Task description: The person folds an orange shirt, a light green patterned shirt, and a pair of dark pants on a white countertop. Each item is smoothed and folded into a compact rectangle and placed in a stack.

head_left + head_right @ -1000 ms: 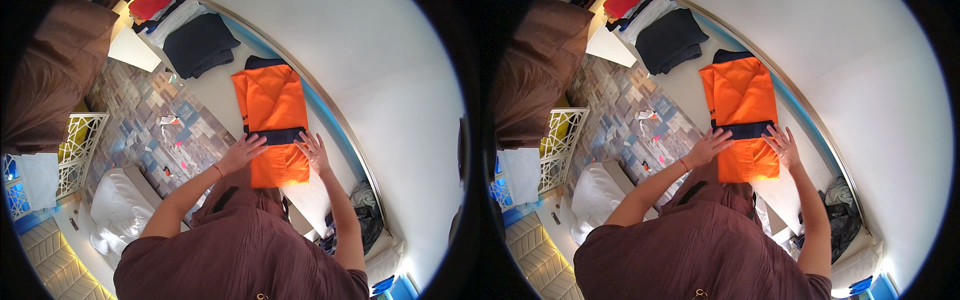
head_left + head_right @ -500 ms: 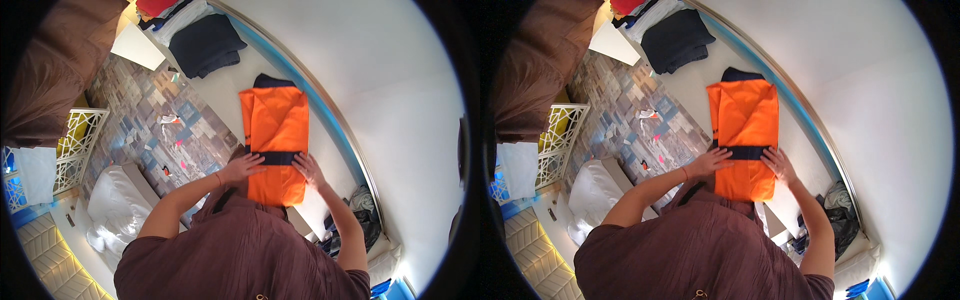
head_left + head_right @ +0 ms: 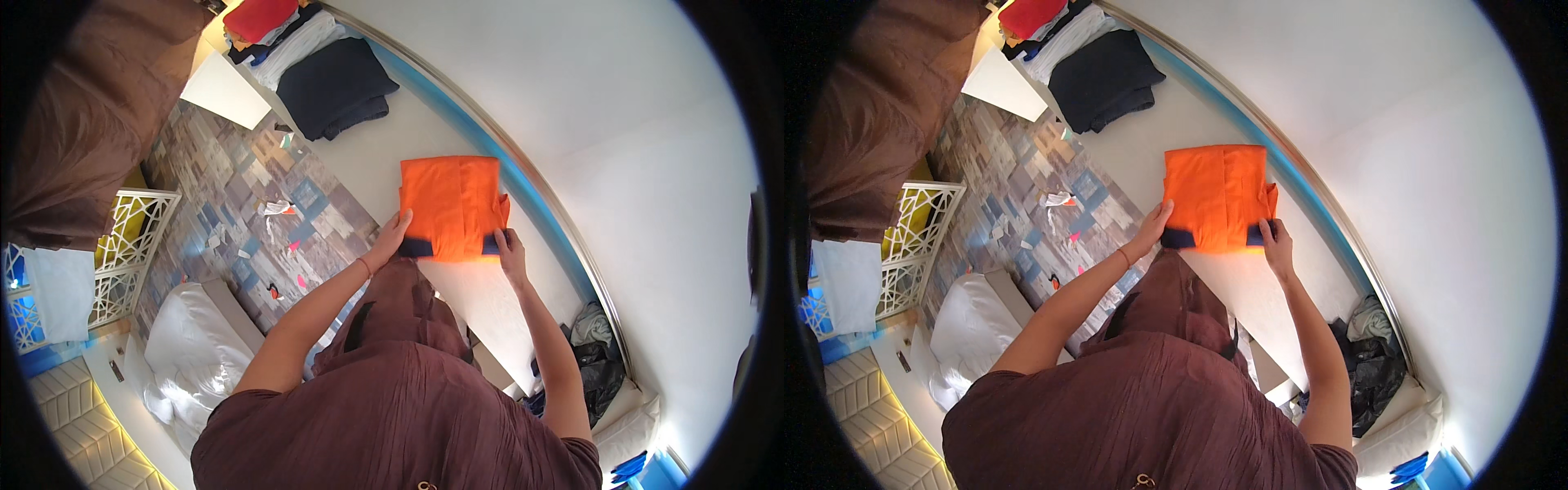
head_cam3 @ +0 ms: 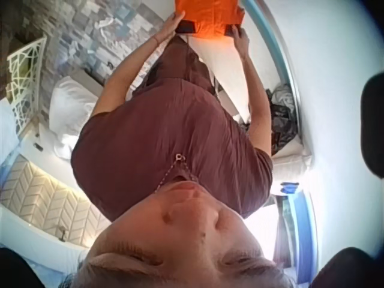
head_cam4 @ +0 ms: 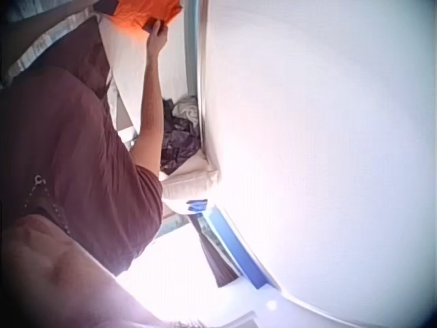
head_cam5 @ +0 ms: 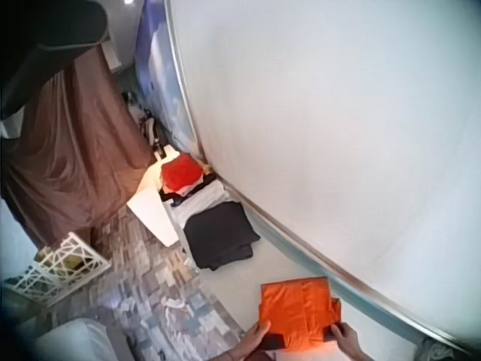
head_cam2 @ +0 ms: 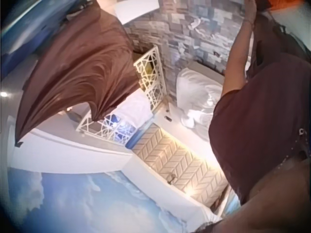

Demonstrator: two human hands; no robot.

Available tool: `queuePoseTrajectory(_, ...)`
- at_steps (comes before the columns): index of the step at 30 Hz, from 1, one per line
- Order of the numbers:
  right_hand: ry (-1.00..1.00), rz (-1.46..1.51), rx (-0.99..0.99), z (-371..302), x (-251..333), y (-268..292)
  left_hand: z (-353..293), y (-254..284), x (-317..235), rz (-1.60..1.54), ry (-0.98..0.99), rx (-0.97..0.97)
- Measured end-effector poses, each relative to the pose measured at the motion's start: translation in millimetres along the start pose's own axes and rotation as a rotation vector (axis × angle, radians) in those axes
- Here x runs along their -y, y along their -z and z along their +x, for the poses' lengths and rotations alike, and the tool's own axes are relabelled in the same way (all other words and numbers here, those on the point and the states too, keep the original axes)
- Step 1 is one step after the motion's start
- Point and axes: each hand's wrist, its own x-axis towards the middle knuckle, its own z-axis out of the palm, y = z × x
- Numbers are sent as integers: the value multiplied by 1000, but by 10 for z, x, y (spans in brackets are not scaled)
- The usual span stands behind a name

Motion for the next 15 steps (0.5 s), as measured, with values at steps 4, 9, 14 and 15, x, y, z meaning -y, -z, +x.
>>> queuePoseTrajectory(4,-17,-171,-126,65,-98,-190,140,-62,120,122,-101,-93)
queuePoseTrajectory(9,156,35,-276,-292,105,-275,-103,-168,-54,201,-312,-226)
queuePoseTrajectory(14,76,-83,-372,-804,-153,-279,-468,-202,40,236,-337,-203)
queuePoseTrajectory(15,65,-163,-364,-855,-293,-296,-496,-210,116,219,-311,-184)
